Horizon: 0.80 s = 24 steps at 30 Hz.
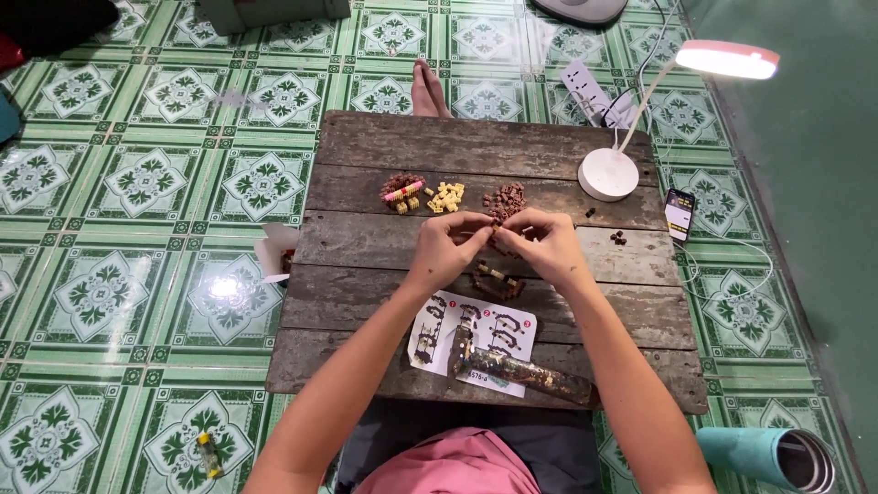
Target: Assembling a toy by attaching small brown beads to a central structure on a low wooden table.
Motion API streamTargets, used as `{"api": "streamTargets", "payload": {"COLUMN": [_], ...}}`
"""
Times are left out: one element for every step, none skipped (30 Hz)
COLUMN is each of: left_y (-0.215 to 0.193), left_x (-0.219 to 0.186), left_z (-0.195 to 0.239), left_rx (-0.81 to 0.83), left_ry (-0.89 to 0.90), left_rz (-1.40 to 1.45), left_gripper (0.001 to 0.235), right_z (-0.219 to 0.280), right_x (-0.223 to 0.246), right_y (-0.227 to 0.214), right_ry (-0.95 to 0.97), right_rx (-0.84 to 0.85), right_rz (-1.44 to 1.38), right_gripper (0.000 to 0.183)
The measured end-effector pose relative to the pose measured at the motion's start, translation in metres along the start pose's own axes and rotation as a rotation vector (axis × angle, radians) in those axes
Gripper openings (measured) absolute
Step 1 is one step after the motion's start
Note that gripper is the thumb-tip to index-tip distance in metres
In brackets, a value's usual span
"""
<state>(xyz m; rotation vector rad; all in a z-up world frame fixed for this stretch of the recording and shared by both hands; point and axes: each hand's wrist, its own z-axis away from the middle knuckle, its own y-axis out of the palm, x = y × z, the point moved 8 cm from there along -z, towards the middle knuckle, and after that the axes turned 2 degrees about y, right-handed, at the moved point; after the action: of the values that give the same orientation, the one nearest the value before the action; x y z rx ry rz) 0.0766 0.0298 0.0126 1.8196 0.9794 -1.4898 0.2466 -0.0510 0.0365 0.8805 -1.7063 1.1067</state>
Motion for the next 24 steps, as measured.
{"api": "streamTargets", "payload": {"left_y": [0.001, 0.004, 0.007, 0.004, 0.0, -0.004, -0.003, -0.002, 0.0, 0.001, 0.001, 0.001, 0.001, -0.001, -0.003, -0.003, -0.003, -0.003, -0.005, -0.006, -0.008, -0.009, -0.01, -0.01], "left_x": [-0.005, -0.009, -0.013, -0.007, -0.002, 0.002, 0.001, -0.001, -0.003, -0.004, -0.004, -0.004, 0.0, 0.003, 0.005, 0.007, 0.009, 0.011, 0.01, 0.011, 0.012, 0.006, 0.004, 0.002], "left_z": [0.002, 0.004, 0.006, 0.002, -0.001, -0.004, -0.001, 0.001, 0.003, 0.003, 0.003, 0.003, 0.001, 0.0, -0.002, -0.003, -0.003, -0.004, -0.004, -0.004, -0.004, -0.003, -0.001, 0.001], "left_rx": [0.0, 0.027, 0.053, 0.051, 0.035, 0.02, 0.021, 0.032, 0.043, 0.044, 0.039, 0.034, 0.034, 0.026, 0.016, 0.015, 0.014, 0.013, 0.012, 0.009, 0.007, 0.006, 0.02, 0.034], "left_ry": [-0.001, -0.028, -0.054, -0.053, -0.031, -0.01, -0.011, -0.009, -0.007, -0.007, -0.03, -0.052, -0.052, -0.034, -0.016, -0.016, -0.011, -0.007, -0.006, -0.024, -0.043, -0.043, -0.101, -0.159], "left_rz": [0.0, 0.063, 0.124, 0.124, 0.065, 0.005, 0.004, 0.024, 0.044, 0.045, 0.072, 0.099, 0.099, 0.069, 0.039, 0.039, 0.062, 0.085, 0.085, 0.088, 0.092, 0.092, 0.105, 0.117], "left_gripper": [0.02, 0.022, 0.024, 0.024, 0.021, 0.019, 0.019, 0.02, 0.021, 0.021, 0.021, 0.021, 0.021, 0.02, 0.018, 0.018, 0.018, 0.018, 0.018, 0.018, 0.018, 0.018, 0.019, 0.02], "right_z": [0.0, 0.0, -0.001, 0.0, 0.001, 0.003, 0.003, 0.003, 0.003, 0.003, 0.003, 0.004, 0.004, 0.005, 0.005, 0.005, 0.006, 0.007, 0.006, 0.006, 0.005, 0.004, 0.003, 0.002], "right_x": [0.0, -0.001, -0.002, 0.002, 0.007, 0.011, 0.009, 0.007, 0.005, 0.006, 0.006, 0.005, 0.007, 0.009, 0.011, 0.013, 0.015, 0.017, 0.02, 0.022, 0.025, 0.028, 0.031, 0.033], "right_y": [-0.001, -0.002, -0.003, -0.002, -0.001, 0.001, 0.002, 0.003, 0.003, 0.002, 0.003, 0.003, 0.003, 0.003, 0.004, 0.004, 0.006, 0.007, 0.008, 0.009, 0.01, 0.01, 0.012, 0.014], "right_ry": [0.001, 0.004, 0.006, 0.004, -0.008, -0.02, -0.019, -0.023, -0.028, -0.027, -0.01, 0.007, 0.006, 0.017, 0.028, 0.028, 0.032, 0.037, 0.036, 0.035, 0.036, 0.035, 0.049, 0.062], "right_rx": [0.0, -0.003, -0.005, -0.003, 0.005, 0.014, 0.013, 0.024, 0.034, 0.032, 0.044, 0.056, 0.055, 0.064, 0.074, 0.075, 0.078, 0.081, 0.081, 0.088, 0.095, 0.095, 0.106, 0.117], "right_rz": [0.0, 0.024, 0.048, 0.048, 0.054, 0.059, 0.058, 0.042, 0.028, 0.028, 0.011, -0.006, -0.005, -0.018, -0.03, -0.029, -0.037, -0.044, -0.044, -0.046, -0.047, -0.047, -0.022, 0.003], "right_gripper": [0.008, 0.008, 0.008, 0.008, 0.008, 0.008, 0.008, 0.008, 0.008, 0.008, 0.007, 0.007, 0.007, 0.007, 0.007, 0.007, 0.006, 0.005, 0.005, 0.005, 0.005, 0.005, 0.005, 0.004]}}
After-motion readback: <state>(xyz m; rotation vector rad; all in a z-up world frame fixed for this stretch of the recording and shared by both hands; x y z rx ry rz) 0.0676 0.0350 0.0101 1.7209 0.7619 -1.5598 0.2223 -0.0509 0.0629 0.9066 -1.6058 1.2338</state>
